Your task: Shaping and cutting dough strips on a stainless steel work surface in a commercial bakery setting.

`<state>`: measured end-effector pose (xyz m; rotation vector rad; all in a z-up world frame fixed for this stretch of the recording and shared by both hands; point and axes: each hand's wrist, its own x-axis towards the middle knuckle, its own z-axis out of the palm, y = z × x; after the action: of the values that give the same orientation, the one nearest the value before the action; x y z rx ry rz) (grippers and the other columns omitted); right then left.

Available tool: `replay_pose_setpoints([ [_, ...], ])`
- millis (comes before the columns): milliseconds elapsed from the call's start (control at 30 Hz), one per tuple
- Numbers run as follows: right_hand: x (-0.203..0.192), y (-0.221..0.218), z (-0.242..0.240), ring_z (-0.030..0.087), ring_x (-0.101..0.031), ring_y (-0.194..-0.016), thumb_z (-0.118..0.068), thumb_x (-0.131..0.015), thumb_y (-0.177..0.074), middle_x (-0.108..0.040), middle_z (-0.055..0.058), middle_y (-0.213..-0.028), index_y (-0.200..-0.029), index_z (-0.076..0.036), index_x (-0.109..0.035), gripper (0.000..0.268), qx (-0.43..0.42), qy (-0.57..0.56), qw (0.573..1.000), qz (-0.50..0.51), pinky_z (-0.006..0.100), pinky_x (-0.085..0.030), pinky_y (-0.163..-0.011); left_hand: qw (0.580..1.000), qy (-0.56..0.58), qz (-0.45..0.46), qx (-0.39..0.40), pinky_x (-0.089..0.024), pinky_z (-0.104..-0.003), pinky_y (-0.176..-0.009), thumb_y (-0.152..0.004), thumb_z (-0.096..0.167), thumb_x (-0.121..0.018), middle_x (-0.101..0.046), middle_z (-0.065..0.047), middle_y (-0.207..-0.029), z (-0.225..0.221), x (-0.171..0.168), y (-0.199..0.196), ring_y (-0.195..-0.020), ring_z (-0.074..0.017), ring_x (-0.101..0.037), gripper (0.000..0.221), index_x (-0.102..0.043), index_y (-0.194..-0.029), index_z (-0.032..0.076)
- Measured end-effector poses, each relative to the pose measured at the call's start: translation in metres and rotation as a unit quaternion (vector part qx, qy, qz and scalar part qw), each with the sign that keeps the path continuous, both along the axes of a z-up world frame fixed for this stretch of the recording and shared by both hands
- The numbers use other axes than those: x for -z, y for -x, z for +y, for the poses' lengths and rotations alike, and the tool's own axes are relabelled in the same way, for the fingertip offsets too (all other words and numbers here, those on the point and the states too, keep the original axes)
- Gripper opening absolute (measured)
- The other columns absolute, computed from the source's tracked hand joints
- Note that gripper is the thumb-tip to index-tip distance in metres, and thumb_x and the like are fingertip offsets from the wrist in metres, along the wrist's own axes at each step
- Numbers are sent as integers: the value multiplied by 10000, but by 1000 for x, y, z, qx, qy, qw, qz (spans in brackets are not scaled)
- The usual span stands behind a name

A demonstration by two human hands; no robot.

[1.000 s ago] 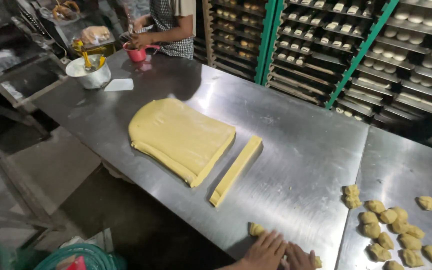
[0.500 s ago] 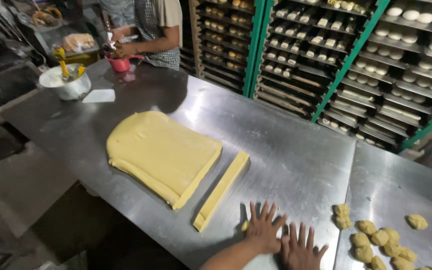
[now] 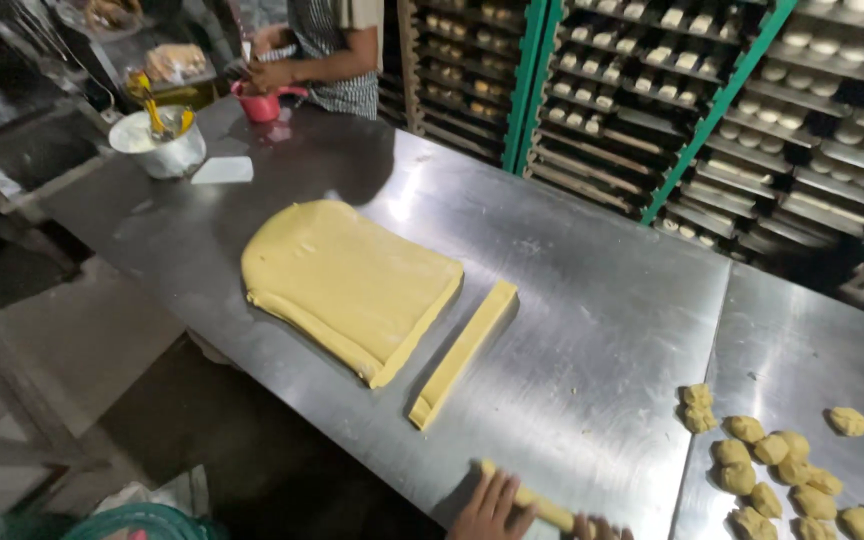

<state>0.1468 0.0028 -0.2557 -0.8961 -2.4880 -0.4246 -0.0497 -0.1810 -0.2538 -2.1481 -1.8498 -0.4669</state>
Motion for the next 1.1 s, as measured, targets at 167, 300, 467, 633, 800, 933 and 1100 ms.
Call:
replay_pose_setpoints([
  [167,14,6,11,353,-559,-1305,-648,-442,-774,-595,57,-1430,-1432,-315,-596,754,87,-24,996,-4,733,-322,-1059,978,-136,131,-87,-223,-734,-1229,-1093,444,-536,-400,-363,-1484,16,41,-6,-1445,-576,-339,605,-386,-1605,160],
  [300,11,4,6,327,-578,-1303,-628,-443,-766,-628,39,-1410,-1435,-325,-637,760,152,-31,988,-12,752,-285,-1097,982,141,-107,-67,-17,-708,-1166,-916,679,-541,-149,-431,-1598,80,-47,11,-1488,-609,-97,964,-310,-1603,44],
  [467,-43,16,-9,269,-543,-1339,-631,-577,-777,-575,21,-1491,-1370,-309,-602,675,255,66,954,-140,658,-382,-1043,977,99,-161,-97,12,-682,-1203,-917,740,-514,-167,-377,-1614,93,-67,23,-1523,-540,-92,1064,-298,-1549,-88],
  [633,-52,4,8,239,-583,-1181,-537,-643,-796,-618,17,-1335,-1302,-283,-647,566,191,165,966,-63,554,-432,-946,999,23,12,-41,-83,-671,-1256,-907,583,-638,-217,-415,-1581,2,-23,20,-1532,-569,-133,933,-368,-1521,-66],
  [800,-50,-11,0,197,-633,-984,-423,-731,-820,-672,9,-1141,-1217,-254,-705,432,111,298,947,44,421,-491,-827,988,-73,99,-94,-227,-653,-1284,-997,465,-766,-424,-283,-1462,11,17,0,-1430,-452,-322,553,-498,-1300,87],
  [933,-53,-35,2,160,-673,-827,-336,-805,-838,-717,-1,-986,-1149,-233,-754,331,50,382,913,131,311,-534,-732,947,117,-293,66,-369,-685,-948,-756,413,-806,-639,-282,-1272,62,-102,-14,-1223,-500,-557,686,-642,-1262,-21],
  [1100,-222,-16,-13,147,-678,-728,-112,-718,-849,-708,45,-890,-1129,-111,-746,282,-102,438,868,211,289,-544,-656,853,234,-464,54,-561,-456,-833,-894,425,-740,-732,-149,-986,96,-153,-13,-944,-311,-711,394,-707,-1031,57],
])
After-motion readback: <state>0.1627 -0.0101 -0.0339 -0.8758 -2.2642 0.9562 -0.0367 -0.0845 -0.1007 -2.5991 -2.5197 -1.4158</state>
